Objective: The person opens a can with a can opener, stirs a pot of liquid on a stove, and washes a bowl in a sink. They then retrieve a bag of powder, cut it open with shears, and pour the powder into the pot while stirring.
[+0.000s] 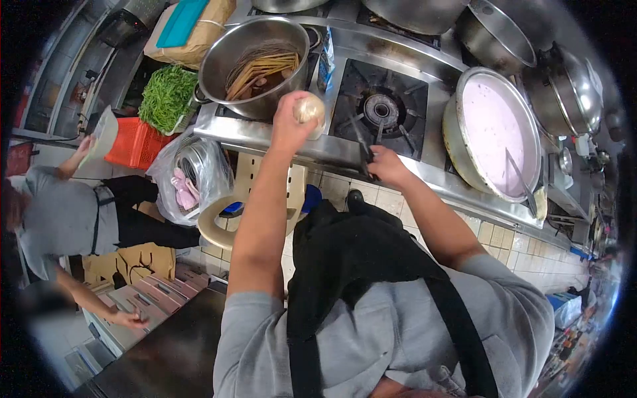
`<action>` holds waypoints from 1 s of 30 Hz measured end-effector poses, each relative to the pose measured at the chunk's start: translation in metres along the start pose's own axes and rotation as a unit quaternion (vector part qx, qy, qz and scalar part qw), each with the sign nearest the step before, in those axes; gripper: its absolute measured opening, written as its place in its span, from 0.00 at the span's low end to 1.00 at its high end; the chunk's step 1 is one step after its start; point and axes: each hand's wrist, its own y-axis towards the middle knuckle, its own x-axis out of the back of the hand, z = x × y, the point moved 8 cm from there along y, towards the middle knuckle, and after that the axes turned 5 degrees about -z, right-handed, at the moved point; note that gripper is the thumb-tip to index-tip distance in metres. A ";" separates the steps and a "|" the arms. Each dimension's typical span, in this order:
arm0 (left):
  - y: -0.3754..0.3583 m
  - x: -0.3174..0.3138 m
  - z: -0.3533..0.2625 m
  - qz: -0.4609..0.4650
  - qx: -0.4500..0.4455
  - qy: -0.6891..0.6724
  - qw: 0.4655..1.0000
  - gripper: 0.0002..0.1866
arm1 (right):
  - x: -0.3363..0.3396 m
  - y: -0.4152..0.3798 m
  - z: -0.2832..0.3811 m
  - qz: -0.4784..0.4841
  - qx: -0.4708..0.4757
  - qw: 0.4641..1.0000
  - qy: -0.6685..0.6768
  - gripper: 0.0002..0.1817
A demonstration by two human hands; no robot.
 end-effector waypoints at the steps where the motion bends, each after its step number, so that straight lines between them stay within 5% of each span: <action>1: 0.007 -0.005 0.003 0.004 -0.002 0.026 1.000 0.29 | 0.009 -0.011 0.007 0.001 0.001 1.000 0.003 0.30; 4: 0.016 -0.007 -0.009 0.020 -0.022 0.081 0.996 0.26 | 0.036 -0.029 0.005 -0.046 -0.027 0.999 0.012 0.29; 7: 0.014 0.008 -0.043 -0.032 -0.122 0.211 0.969 0.17 | 0.053 -0.021 0.018 -0.114 0.087 0.989 -0.042 0.32; 10: 0.010 0.024 -0.041 -0.042 -0.034 0.151 0.987 0.13 | 0.062 -0.042 0.072 -0.103 0.059 0.986 -0.116 0.35; 15: 0.016 0.028 -0.052 -0.002 -0.027 0.194 0.981 0.09 | 0.061 -0.038 0.112 -0.068 0.107 0.975 -0.181 0.50; 17: 0.019 0.012 -0.063 0.077 -0.075 0.236 0.966 0.08 | 0.060 -0.037 0.125 -0.052 0.109 0.976 -0.180 0.50; 30: 0.054 0.018 -0.055 0.127 -0.039 0.224 0.965 0.07 | 0.051 -0.020 0.177 -0.055 0.214 0.926 -0.306 0.49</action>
